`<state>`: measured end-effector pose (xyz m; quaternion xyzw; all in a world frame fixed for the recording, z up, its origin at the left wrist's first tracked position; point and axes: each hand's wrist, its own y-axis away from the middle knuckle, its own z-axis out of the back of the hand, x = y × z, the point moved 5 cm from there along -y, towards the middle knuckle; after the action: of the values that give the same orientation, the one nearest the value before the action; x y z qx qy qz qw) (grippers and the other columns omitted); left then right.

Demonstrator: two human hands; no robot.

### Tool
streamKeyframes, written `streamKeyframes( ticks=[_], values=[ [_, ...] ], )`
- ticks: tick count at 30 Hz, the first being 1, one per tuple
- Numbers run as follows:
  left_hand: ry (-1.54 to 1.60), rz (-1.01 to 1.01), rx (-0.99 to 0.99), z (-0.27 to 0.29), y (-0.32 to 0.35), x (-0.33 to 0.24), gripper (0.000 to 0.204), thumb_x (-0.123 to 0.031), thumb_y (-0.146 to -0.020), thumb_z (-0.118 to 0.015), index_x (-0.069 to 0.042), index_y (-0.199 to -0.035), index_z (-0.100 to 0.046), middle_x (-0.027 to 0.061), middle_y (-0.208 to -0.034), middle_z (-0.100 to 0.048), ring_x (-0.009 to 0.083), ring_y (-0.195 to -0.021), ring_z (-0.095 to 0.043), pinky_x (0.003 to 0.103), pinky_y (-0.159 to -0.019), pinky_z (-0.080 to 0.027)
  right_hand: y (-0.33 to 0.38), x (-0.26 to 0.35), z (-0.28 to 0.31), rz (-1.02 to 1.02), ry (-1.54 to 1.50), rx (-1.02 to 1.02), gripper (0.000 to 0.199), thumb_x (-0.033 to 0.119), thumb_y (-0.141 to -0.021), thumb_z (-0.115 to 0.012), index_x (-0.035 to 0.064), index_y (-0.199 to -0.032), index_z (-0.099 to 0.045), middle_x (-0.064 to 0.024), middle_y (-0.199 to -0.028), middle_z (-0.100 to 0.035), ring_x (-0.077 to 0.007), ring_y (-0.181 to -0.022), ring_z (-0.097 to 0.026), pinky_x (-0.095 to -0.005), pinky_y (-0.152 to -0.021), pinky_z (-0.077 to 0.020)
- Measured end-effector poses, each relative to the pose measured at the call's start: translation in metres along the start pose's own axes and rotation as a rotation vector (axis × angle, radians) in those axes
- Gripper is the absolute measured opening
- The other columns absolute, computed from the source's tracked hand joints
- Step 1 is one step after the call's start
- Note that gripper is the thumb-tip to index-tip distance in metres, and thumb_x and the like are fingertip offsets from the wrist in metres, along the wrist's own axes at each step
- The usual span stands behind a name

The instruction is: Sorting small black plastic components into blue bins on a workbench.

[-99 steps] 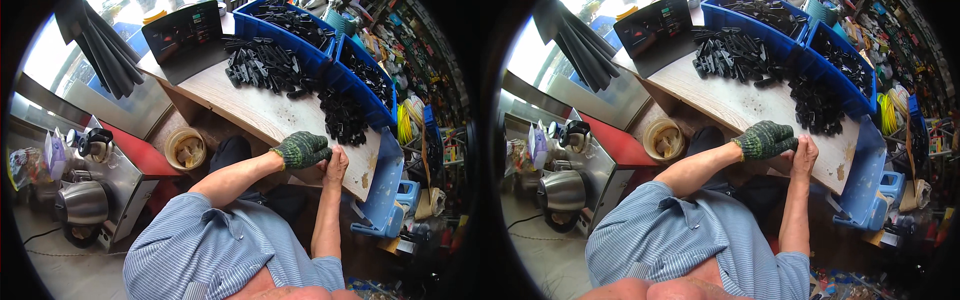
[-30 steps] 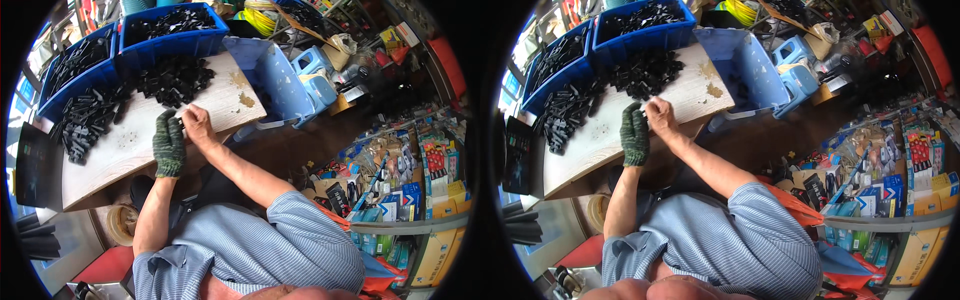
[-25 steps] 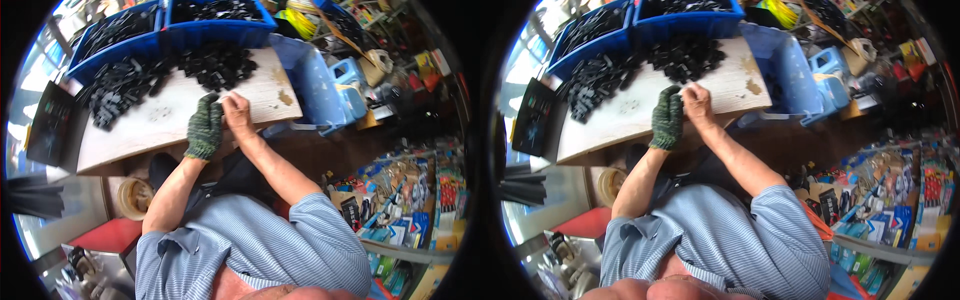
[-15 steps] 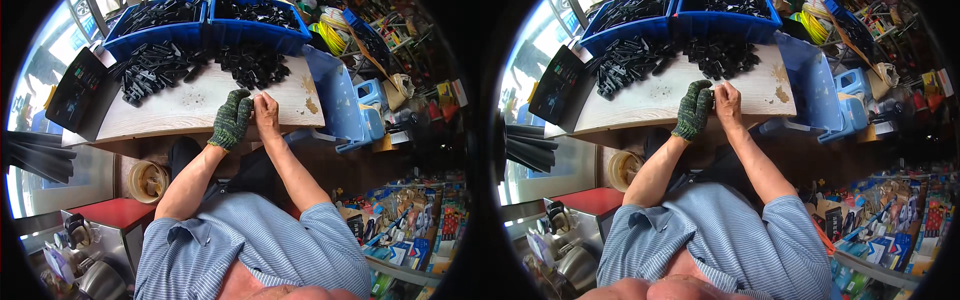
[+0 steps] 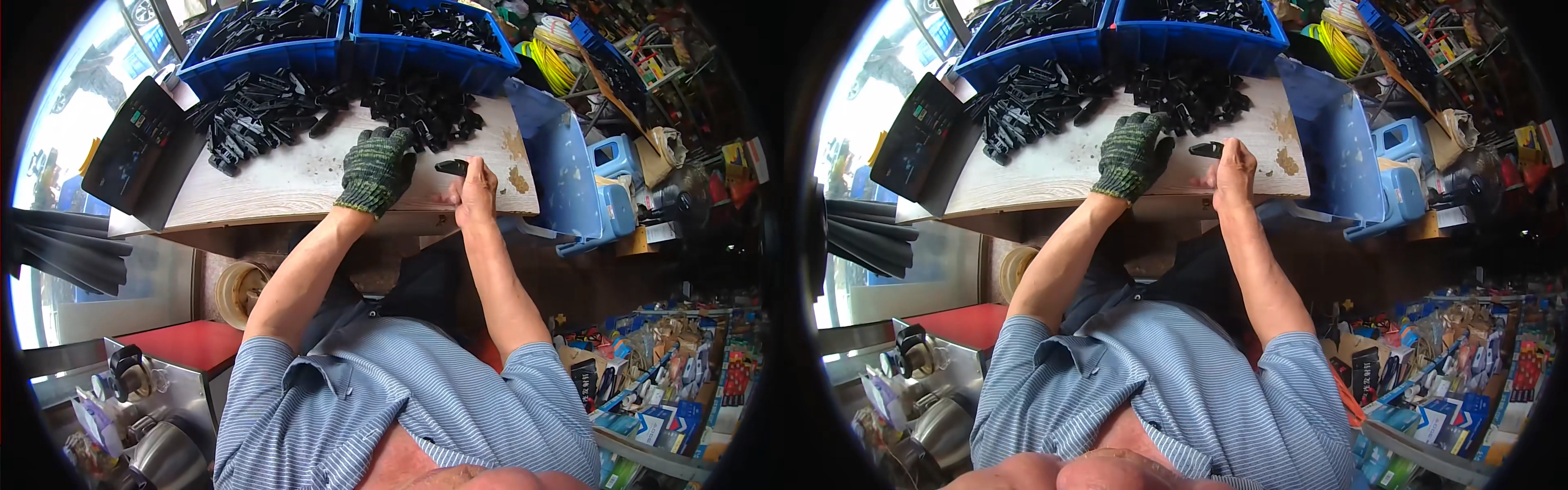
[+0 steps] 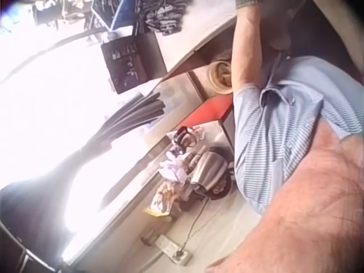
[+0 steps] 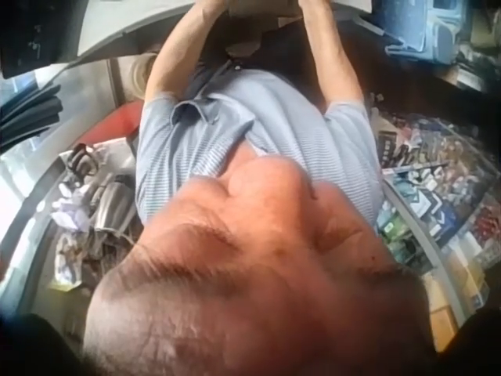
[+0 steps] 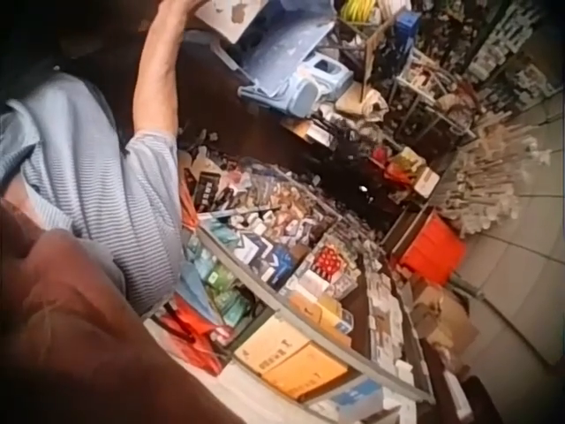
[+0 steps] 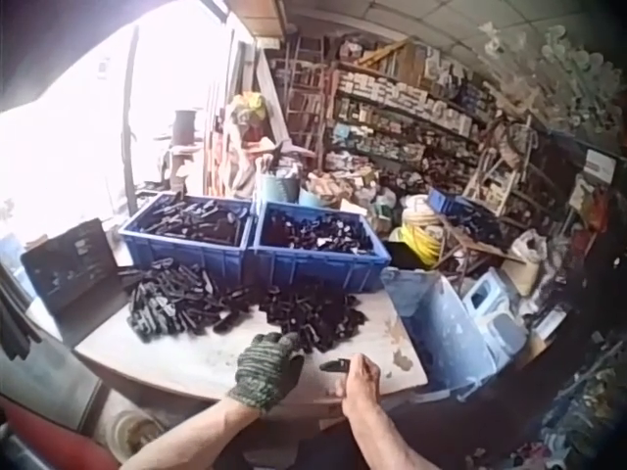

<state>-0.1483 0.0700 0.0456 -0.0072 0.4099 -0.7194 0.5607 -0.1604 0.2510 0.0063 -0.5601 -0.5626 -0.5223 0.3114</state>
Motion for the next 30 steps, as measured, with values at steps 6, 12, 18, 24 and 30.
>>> streamKeyframes(
  ticks=[6, 12, 18, 24, 30],
  values=[
    [-0.214, 0.056, 0.203, -0.03, -0.01, 0.018, 0.015, -0.02, -0.088, -0.059, -0.011, -0.099, -0.064, 0.0149, -0.098, -0.066, 0.0366, -0.092, -0.063, 0.051, -0.071, -0.053, -0.035, 0.026, 0.038, 0.005, -0.029, -0.192, 0.033, 0.035, -0.095, -0.05, 0.0075, -0.078, -0.048, 0.0013, -0.05, -0.024, -0.0135, -0.037, -0.03, -0.0496, -0.048, -0.0566],
    [-0.175, 0.087, 0.095, -0.022, -0.014, 0.03, 0.013, -0.019, -0.091, -0.059, -0.009, -0.093, -0.066, 0.0133, -0.084, -0.068, 0.0352, -0.081, -0.066, 0.047, -0.072, -0.052, -0.091, 0.066, 0.116, 0.03, -0.094, -0.499, 0.037, 0.036, -0.093, -0.05, 0.0033, -0.111, -0.051, -0.0081, -0.055, -0.042, -0.0204, -0.044, -0.044, -0.0567, -0.061, -0.0589],
    [0.253, 0.366, -0.038, -0.01, 0.002, 0.043, 0.024, -0.024, -0.095, -0.064, -0.007, -0.109, -0.072, 0.0124, -0.101, -0.073, 0.0279, -0.093, -0.07, 0.037, -0.081, -0.053, -0.091, 0.07, 0.13, 0.054, -0.056, -0.49, 0.043, 0.04, -0.092, -0.058, 0.0051, -0.117, -0.054, -0.0056, -0.052, -0.038, -0.0215, -0.053, -0.049, -0.059, -0.066, -0.0591],
    [0.796, 0.483, -0.045, -0.038, 0.008, -0.007, 0.023, -0.015, -0.094, -0.067, -0.001, -0.111, -0.071, 0.0108, -0.103, -0.074, 0.0159, -0.096, -0.067, 0.03, -0.087, -0.051, -0.047, 0.021, 0.028, -0.112, 0.127, 0.216, 0.045, 0.047, -0.095, -0.06, 0.0034, -0.106, -0.059, -0.0015, -0.048, -0.039, -0.0161, -0.042, -0.044, -0.0399, -0.05, -0.0529],
    [0.759, 0.377, -0.039, -0.05, 0.005, -0.034, 0.023, -0.015, -0.092, -0.068, -0.004, -0.112, -0.071, 0.0127, -0.102, -0.072, 0.0252, -0.093, -0.068, 0.035, -0.084, -0.052, -0.046, 0.007, 0.019, 0.004, 0.211, 0.464, 0.028, 0.031, -0.1, -0.061, 0.0055, -0.091, -0.069, 0.0046, -0.061, -0.053, -0.0066, -0.052, -0.046, -0.0268, -0.051, -0.0417]
  ],
)
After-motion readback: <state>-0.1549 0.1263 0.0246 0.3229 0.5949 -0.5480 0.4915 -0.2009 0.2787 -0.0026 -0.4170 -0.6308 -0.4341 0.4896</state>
